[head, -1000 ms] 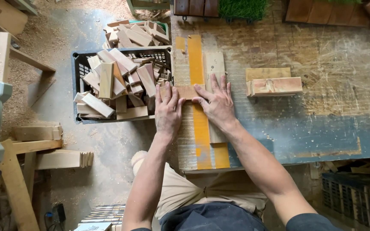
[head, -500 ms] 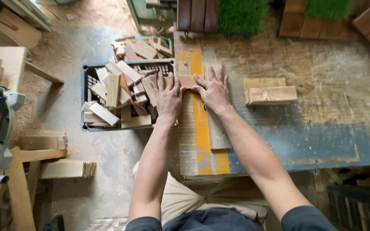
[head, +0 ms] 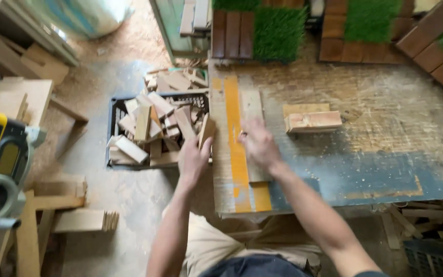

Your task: The person is sorting and stacking small wooden blocks from a plastic crate onto a workbench, inspecting each piece individually.

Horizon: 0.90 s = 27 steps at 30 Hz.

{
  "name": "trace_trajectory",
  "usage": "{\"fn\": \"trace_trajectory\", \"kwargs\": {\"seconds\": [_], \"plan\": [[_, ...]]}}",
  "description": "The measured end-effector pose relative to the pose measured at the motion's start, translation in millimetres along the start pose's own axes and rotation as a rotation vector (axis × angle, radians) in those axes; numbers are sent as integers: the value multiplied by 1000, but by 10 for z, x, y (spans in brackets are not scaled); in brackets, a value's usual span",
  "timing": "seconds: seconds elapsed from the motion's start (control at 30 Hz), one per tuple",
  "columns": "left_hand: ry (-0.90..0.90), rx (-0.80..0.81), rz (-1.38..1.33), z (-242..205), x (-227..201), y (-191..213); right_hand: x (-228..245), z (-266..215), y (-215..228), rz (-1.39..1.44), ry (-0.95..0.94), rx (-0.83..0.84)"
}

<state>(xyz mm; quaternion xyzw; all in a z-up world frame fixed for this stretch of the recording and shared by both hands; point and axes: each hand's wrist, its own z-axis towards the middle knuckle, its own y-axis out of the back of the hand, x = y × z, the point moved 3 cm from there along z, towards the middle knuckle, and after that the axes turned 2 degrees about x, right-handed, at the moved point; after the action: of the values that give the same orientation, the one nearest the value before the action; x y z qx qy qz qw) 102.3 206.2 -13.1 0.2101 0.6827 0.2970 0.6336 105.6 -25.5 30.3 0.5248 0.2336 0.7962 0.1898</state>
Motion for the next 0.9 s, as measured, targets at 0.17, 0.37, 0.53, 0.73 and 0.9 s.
{"fn": "trace_trajectory", "kwargs": {"seconds": [0.17, 0.37, 0.53, 0.73, 0.9], "plan": [[280, -25, -419, -1035, -112, -61, 577, -882, -149, 20, 17, 198], [407, -62, -911, -1485, 117, -436, 611, -1177, -256, -136, 137, 265], [325, -291, -1064, -1355, -10, -54, 434, -1092, -253, -235, 271, 167], [46, -375, -478, -1247, 272, 24, 268, -1050, -362, -437, 330, 110], [-324, -192, -66, -1191, -61, 61, 305, -987, -259, -478, 189, 132]]}}
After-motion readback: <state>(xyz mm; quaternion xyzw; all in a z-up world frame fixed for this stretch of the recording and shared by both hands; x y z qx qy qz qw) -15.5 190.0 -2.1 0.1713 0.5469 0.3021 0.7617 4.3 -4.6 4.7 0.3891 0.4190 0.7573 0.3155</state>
